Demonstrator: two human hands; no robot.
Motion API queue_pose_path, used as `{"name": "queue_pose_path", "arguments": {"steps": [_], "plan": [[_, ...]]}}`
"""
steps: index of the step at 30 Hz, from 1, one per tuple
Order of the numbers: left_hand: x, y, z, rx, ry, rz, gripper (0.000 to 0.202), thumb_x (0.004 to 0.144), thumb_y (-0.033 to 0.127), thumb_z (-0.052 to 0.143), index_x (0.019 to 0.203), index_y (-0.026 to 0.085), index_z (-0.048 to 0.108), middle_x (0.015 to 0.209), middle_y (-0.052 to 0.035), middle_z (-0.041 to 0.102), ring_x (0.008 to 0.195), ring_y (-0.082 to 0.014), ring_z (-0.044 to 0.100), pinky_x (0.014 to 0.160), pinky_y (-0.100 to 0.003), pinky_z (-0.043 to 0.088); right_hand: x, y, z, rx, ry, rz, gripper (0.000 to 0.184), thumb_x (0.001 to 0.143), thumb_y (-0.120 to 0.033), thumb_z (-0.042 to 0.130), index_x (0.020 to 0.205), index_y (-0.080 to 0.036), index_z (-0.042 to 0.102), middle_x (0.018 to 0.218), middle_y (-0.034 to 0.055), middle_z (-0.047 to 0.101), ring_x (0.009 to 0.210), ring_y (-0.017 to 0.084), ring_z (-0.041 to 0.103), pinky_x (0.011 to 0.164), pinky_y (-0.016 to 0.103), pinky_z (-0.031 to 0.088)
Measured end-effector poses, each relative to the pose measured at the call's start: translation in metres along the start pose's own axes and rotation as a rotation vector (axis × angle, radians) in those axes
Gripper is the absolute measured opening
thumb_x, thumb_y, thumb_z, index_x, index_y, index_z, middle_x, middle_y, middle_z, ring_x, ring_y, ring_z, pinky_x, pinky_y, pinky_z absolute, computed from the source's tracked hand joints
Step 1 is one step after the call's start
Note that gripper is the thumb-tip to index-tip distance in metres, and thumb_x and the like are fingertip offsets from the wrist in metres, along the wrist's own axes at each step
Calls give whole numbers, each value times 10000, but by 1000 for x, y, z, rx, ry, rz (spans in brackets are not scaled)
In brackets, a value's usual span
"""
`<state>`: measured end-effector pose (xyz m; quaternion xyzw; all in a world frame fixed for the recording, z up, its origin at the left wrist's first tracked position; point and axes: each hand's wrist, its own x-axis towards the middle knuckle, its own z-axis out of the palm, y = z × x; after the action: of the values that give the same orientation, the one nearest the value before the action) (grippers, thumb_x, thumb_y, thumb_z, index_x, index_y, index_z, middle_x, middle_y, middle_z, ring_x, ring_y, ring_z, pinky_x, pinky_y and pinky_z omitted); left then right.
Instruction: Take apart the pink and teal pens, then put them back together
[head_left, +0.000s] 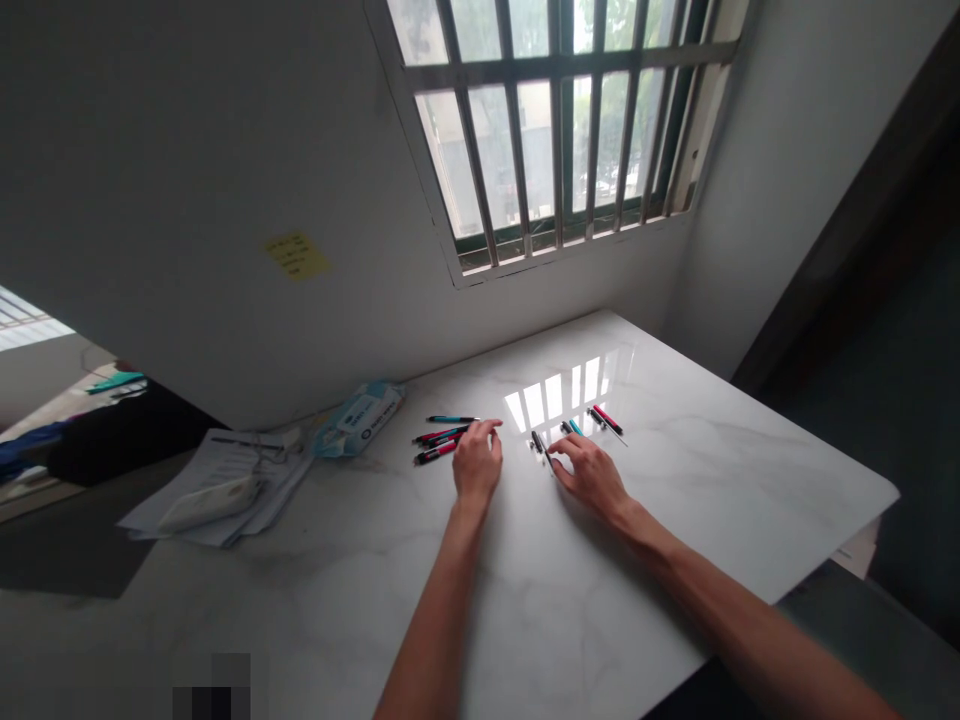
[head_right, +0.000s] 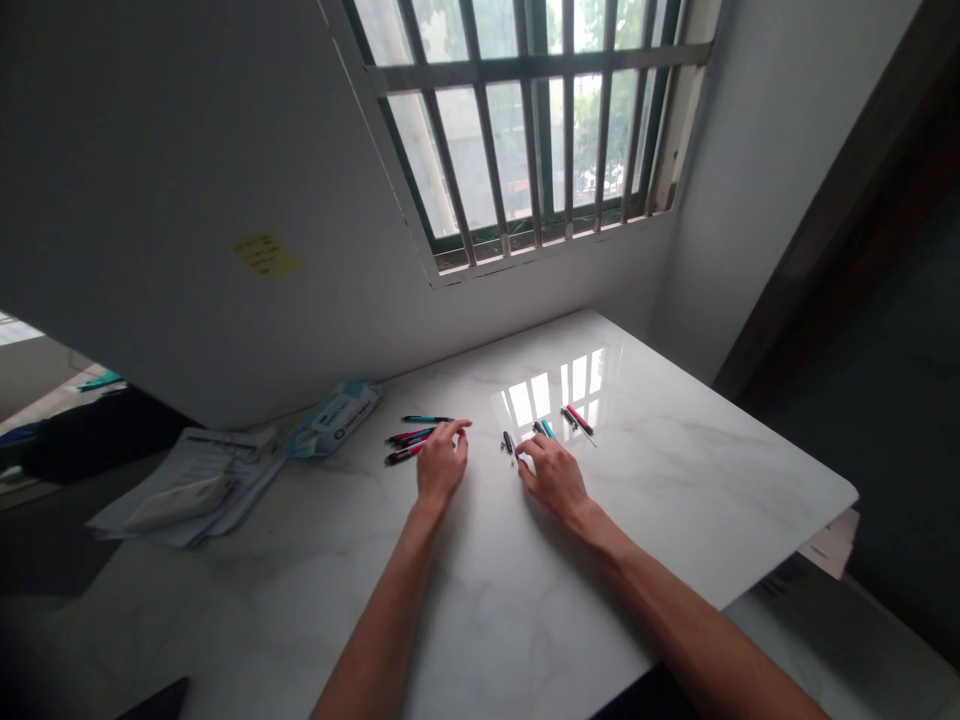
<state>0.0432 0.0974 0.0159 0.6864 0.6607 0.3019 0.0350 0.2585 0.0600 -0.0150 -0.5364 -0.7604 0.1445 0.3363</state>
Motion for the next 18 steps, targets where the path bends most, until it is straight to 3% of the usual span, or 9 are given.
{"name": "queue_pose_path", "arguments": {"steps": [6,8,11,13,18], "plan": [[77,-68,-21,276,-114,40,342,915,129,572,1177,227,770,1197,-123,726,1056,-307,634,988,-414,473,4,-2,-2,157,23,-29,164,952,-159,592,1017,-234,723,1008,44,709,912,203,668,815,314,517],[92,-80,-22,302,-172,68,275,866,108,640,1069,207,795,1133,-129,742,1054,-314,630,979,-430,474,5,-3,-2,187,21,-44,168,937,-143,595,995,-234,725,1004,42,710,905,199,669,816,317,525],[103,-87,-21,299,-195,77,95,816,127,722,832,195,786,1002,-136,755,1030,-325,645,957,-438,480,7,-3,-2,211,26,-54,178,933,-135,592,983,-237,728,998,40,713,905,194,668,822,318,530],[105,-86,-22,293,-182,75,67,818,152,731,782,199,762,996,-138,757,1051,-334,648,964,-449,475,7,-4,-2,222,30,-50,180,927,-133,594,982,-237,730,983,37,713,894,191,665,820,316,527],[83,-68,-34,278,-79,43,175,945,242,563,1016,204,718,1084,-139,729,1109,-343,627,1008,-486,458,9,-5,0,314,30,-65,160,912,-137,592,957,-221,721,885,20,691,824,171,638,814,302,500]]}}
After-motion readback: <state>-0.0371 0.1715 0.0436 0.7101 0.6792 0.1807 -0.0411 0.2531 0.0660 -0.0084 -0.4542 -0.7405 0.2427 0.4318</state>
